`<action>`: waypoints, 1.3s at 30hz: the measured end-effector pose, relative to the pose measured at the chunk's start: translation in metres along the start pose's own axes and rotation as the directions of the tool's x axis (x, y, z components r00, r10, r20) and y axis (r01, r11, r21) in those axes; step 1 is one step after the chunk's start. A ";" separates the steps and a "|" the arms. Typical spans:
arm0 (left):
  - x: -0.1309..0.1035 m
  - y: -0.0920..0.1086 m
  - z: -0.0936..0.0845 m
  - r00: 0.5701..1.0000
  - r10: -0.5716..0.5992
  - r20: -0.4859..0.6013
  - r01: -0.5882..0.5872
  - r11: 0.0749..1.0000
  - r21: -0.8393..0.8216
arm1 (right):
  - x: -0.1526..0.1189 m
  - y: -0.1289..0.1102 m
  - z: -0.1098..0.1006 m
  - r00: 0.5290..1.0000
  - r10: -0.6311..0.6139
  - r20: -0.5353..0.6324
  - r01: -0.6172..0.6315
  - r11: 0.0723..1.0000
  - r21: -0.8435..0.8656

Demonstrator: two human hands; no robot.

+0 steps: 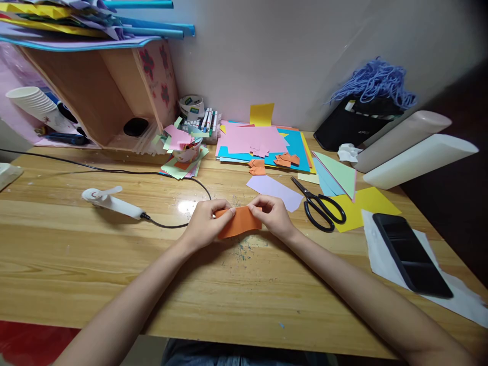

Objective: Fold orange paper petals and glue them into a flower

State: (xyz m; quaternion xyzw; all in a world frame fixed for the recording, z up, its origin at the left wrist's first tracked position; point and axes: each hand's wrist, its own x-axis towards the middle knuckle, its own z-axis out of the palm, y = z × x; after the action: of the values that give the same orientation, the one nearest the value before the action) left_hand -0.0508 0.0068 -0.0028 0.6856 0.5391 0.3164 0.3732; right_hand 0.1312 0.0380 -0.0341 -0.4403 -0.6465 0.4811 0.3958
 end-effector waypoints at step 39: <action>0.008 -0.008 -0.002 0.977 -0.169 0.128 0.202 0.567 -0.798 | -0.006 0.001 -0.010 0.915 -0.359 -0.184 0.321 0.925 -0.205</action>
State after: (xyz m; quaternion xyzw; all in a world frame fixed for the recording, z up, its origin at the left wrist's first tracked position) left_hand -0.0543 0.0156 -0.0084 0.3870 0.3987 0.4725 0.6841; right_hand 0.1422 0.0347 -0.0338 -0.4033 -0.7047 0.2961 0.5030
